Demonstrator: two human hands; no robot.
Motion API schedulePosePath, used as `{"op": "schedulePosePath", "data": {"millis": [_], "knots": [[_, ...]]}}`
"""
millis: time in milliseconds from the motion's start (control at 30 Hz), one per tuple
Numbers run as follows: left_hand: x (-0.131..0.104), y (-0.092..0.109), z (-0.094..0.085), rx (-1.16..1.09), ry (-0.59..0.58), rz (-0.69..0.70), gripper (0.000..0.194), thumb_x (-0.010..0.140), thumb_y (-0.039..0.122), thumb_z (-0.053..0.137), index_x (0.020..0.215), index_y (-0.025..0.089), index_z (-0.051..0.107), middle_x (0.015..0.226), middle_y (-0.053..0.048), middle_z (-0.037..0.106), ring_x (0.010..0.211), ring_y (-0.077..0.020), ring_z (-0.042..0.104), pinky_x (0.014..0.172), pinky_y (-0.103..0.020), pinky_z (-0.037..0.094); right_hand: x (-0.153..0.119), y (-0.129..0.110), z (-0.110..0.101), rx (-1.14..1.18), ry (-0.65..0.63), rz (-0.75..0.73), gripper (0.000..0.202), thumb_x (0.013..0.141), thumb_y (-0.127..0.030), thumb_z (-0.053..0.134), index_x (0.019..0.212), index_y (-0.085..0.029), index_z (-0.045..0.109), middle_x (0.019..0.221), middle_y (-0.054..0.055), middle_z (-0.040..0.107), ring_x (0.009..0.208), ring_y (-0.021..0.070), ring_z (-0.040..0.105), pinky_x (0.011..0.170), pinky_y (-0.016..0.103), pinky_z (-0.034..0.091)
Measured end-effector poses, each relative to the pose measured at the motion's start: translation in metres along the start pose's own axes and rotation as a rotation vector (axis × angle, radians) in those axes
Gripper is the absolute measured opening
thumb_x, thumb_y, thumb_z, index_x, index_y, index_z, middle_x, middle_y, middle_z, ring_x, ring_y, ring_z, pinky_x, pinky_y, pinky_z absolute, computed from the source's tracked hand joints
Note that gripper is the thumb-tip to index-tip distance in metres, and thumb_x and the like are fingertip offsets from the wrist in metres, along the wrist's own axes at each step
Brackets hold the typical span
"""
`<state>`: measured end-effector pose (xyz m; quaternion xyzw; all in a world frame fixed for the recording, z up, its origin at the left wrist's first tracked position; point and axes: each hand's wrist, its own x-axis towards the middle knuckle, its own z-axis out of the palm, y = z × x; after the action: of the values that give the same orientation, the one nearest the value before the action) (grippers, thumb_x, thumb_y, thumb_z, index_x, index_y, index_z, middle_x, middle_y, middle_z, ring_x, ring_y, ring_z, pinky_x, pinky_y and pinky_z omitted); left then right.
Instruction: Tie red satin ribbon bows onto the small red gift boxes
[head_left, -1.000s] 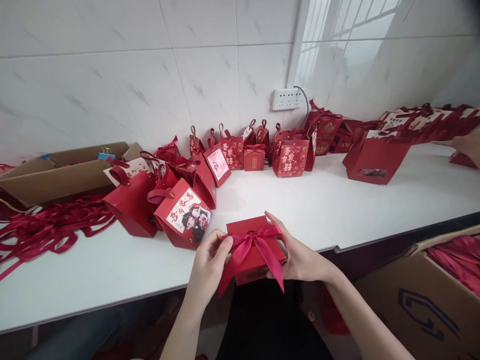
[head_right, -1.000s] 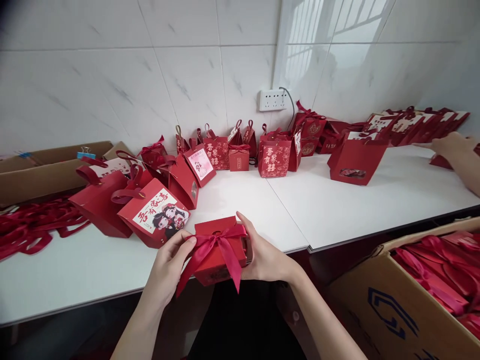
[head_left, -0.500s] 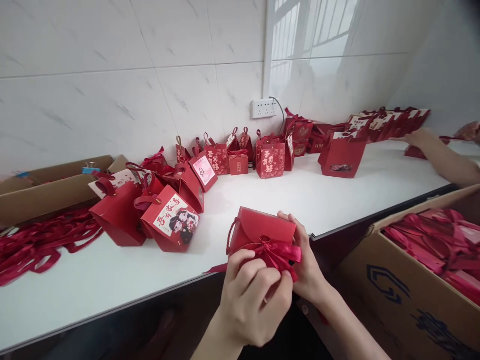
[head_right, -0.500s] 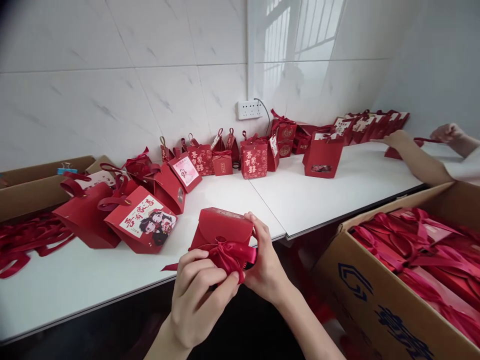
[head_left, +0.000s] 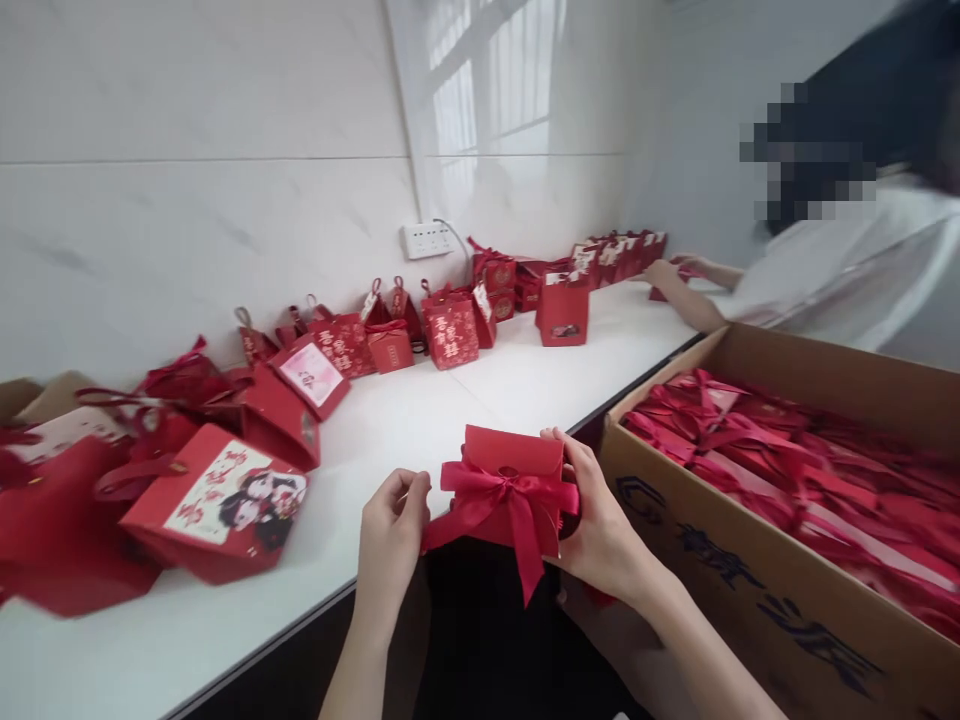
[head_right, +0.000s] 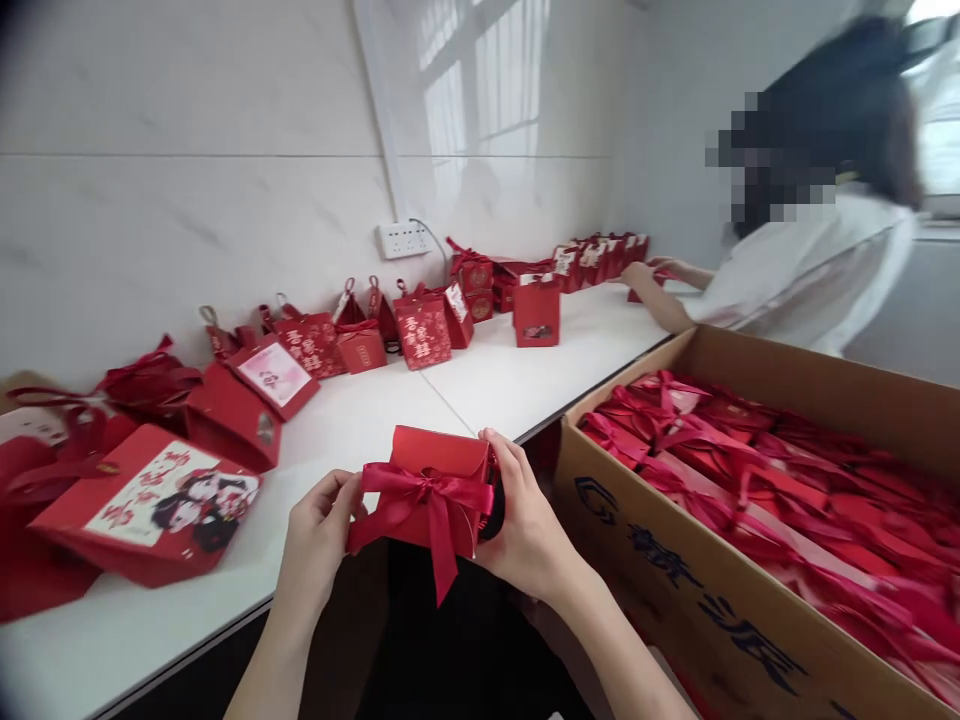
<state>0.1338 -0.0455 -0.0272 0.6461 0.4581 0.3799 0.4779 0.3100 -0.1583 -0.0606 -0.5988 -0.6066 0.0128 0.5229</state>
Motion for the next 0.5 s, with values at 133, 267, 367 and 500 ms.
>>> {"op": "schedulePosePath", "data": {"millis": [133, 267, 367, 500], "knots": [[0.005, -0.008, 0.037, -0.001, -0.215, 0.000, 0.036, 0.078, 0.050, 0.052, 0.059, 0.020, 0.043, 0.043, 0.008, 0.033, 0.037, -0.0072, 0.031, 0.040, -0.020, 0.026, -0.015, 0.005, -0.045, -0.178, 0.087, 0.070, 0.102, 0.064, -0.020, 0.073, 0.144, -0.028, 0.010, 0.138, 0.015, 0.033, 0.129, 0.0327, 0.038, 0.101, 0.046, 0.041], [-0.005, -0.021, 0.087, -0.016, -0.517, 0.117, 0.038, 0.077, 0.053, 0.052, 0.061, 0.019, 0.046, 0.047, 0.007, 0.038, 0.039, -0.0076, 0.033, 0.039, -0.020, 0.025, -0.047, -0.001, -0.093, -0.338, 0.105, 0.206, 0.100, 0.066, -0.018, 0.069, 0.145, -0.025, 0.007, 0.143, 0.017, 0.029, 0.133, 0.0341, 0.032, 0.102, 0.049, 0.039], [-0.023, -0.035, 0.121, -0.016, -0.779, 0.151, 0.040, 0.078, 0.055, 0.050, 0.061, 0.019, 0.047, 0.050, 0.004, 0.042, 0.042, -0.0094, 0.037, 0.039, -0.020, 0.027, -0.078, -0.009, -0.126, -0.396, 0.110, 0.288, 0.103, 0.066, -0.021, 0.070, 0.145, -0.025, 0.004, 0.143, 0.018, 0.031, 0.130, 0.0348, 0.036, 0.101, 0.050, 0.039], [-0.042, -0.052, 0.143, 0.262, -1.011, 0.249, 0.031, 0.082, 0.044, 0.044, 0.065, 0.020, 0.053, 0.061, 0.000, 0.058, 0.059, -0.0160, 0.056, 0.054, -0.024, 0.040, -0.108, -0.010, -0.177, -0.402, 0.332, 0.423, 0.102, 0.068, -0.026, 0.071, 0.145, -0.027, 0.004, 0.135, 0.017, 0.044, 0.116, 0.0304, 0.052, 0.092, 0.045, 0.048]]}}
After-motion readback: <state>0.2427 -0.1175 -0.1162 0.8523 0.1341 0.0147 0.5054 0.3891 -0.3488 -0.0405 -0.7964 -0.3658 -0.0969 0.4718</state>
